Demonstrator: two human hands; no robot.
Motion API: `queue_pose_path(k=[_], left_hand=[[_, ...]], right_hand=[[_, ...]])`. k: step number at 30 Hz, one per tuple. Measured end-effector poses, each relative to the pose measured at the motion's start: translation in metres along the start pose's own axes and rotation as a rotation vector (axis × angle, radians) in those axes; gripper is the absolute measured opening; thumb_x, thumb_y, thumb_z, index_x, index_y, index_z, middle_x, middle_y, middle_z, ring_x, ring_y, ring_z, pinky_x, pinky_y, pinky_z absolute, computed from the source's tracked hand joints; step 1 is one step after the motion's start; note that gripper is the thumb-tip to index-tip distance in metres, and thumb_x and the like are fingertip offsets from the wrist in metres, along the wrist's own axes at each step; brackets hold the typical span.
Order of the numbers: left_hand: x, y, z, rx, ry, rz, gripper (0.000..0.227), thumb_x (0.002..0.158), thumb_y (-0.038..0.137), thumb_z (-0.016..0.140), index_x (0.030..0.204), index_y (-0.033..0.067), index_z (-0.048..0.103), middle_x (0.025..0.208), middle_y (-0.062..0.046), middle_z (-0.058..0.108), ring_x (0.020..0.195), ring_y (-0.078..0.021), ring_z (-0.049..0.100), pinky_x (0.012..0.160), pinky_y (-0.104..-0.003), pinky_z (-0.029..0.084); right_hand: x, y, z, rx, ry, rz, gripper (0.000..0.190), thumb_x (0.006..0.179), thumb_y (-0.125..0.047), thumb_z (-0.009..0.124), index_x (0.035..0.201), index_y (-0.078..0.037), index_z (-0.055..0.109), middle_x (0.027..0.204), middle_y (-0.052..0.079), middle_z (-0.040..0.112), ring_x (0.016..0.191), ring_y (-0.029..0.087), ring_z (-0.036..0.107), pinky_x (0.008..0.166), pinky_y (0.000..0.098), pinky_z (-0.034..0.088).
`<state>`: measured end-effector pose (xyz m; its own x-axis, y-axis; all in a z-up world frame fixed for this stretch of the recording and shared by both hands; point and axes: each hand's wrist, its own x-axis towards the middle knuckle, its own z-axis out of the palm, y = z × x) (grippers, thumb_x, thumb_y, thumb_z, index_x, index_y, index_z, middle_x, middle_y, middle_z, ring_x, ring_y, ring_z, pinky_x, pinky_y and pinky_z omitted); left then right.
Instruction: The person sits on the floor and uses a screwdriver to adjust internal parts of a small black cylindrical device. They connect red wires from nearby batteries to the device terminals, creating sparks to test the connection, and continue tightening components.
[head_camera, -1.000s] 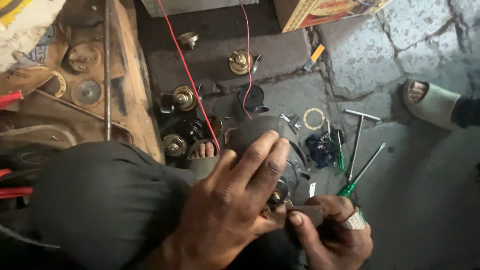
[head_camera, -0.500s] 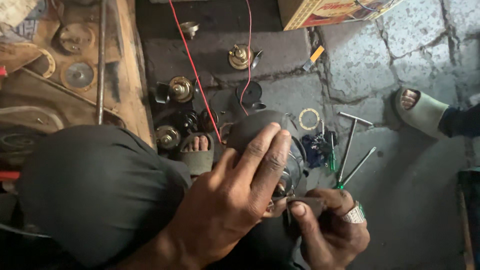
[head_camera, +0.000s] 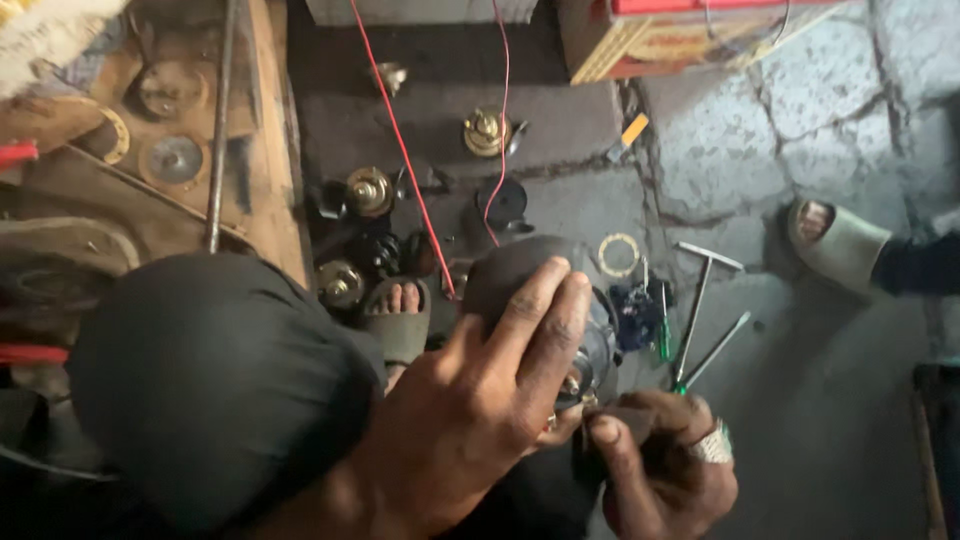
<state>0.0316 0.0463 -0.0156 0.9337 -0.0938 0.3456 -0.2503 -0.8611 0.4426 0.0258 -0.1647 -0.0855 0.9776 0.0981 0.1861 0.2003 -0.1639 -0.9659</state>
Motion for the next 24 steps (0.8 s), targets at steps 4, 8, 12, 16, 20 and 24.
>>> queue_pose_path(k=[4, 8, 12, 16, 20, 24], left_hand=[[-0.003, 0.001, 0.005, -0.025, 0.028, -0.008, 0.081, 0.084, 0.044, 0.078, 0.144, -0.0041, 0.052, 0.144, -0.019, 0.056, 0.088, -0.0298, 0.070, 0.071, -0.033, 0.059], [0.000, 0.001, 0.000, 0.066, -0.006, 0.002, 0.081, 0.079, 0.043, 0.076, 0.141, -0.0029, 0.053, 0.144, -0.020, 0.056, 0.080, -0.0300, 0.069, 0.066, -0.034, 0.059], [0.000, 0.001, 0.002, 0.016, -0.017, 0.002, 0.078, 0.084, 0.042, 0.076, 0.142, -0.0040, 0.052, 0.144, -0.021, 0.056, 0.077, -0.0294, 0.068, 0.064, -0.034, 0.059], [0.001, 0.001, 0.001, 0.037, -0.018, 0.012, 0.080, 0.078, 0.040, 0.077, 0.142, -0.0033, 0.053, 0.143, -0.022, 0.056, 0.078, -0.0301, 0.069, 0.065, -0.035, 0.059], [-0.001, 0.003, 0.004, 0.020, -0.001, -0.005, 0.078, 0.082, 0.039, 0.078, 0.143, -0.0028, 0.052, 0.144, -0.019, 0.056, 0.082, -0.0287, 0.069, 0.067, -0.033, 0.059], [0.004, 0.001, -0.002, 0.041, 0.003, 0.006, 0.080, 0.078, 0.039, 0.078, 0.141, -0.0030, 0.053, 0.142, -0.020, 0.057, 0.082, -0.0304, 0.069, 0.066, -0.035, 0.059]], right_hand=[[-0.004, 0.000, -0.004, -0.061, -0.011, -0.055, 0.017, 0.092, 0.004, 0.072, 0.106, 0.005, 0.064, 0.091, 0.013, 0.072, 0.071, 0.011, 0.068, 0.070, 0.0217, 0.053], [0.003, -0.001, 0.003, -0.024, 0.035, -0.030, 0.021, 0.090, 0.004, 0.074, 0.108, 0.006, 0.063, 0.091, 0.013, 0.070, 0.076, 0.014, 0.070, 0.076, 0.0241, 0.055], [-0.002, 0.002, 0.000, -0.151, 0.063, -0.068, 0.024, 0.089, 0.004, 0.074, 0.110, 0.006, 0.062, 0.097, 0.012, 0.068, 0.080, 0.016, 0.070, 0.080, 0.0268, 0.057], [-0.004, 0.011, -0.002, -0.055, 0.052, -0.069, 0.027, 0.090, 0.006, 0.075, 0.114, 0.007, 0.063, 0.095, 0.013, 0.067, 0.084, 0.017, 0.069, 0.080, 0.0264, 0.056], [-0.009, 0.016, -0.008, -0.121, 0.038, -0.119, 0.027, 0.089, 0.008, 0.074, 0.113, 0.006, 0.061, 0.102, 0.013, 0.067, 0.087, 0.017, 0.071, 0.081, 0.0272, 0.058], [0.001, 0.013, 0.004, -0.105, 0.075, -0.194, 0.026, 0.088, 0.010, 0.072, 0.112, 0.006, 0.064, 0.102, 0.014, 0.068, 0.083, 0.016, 0.071, 0.075, 0.0250, 0.058]])
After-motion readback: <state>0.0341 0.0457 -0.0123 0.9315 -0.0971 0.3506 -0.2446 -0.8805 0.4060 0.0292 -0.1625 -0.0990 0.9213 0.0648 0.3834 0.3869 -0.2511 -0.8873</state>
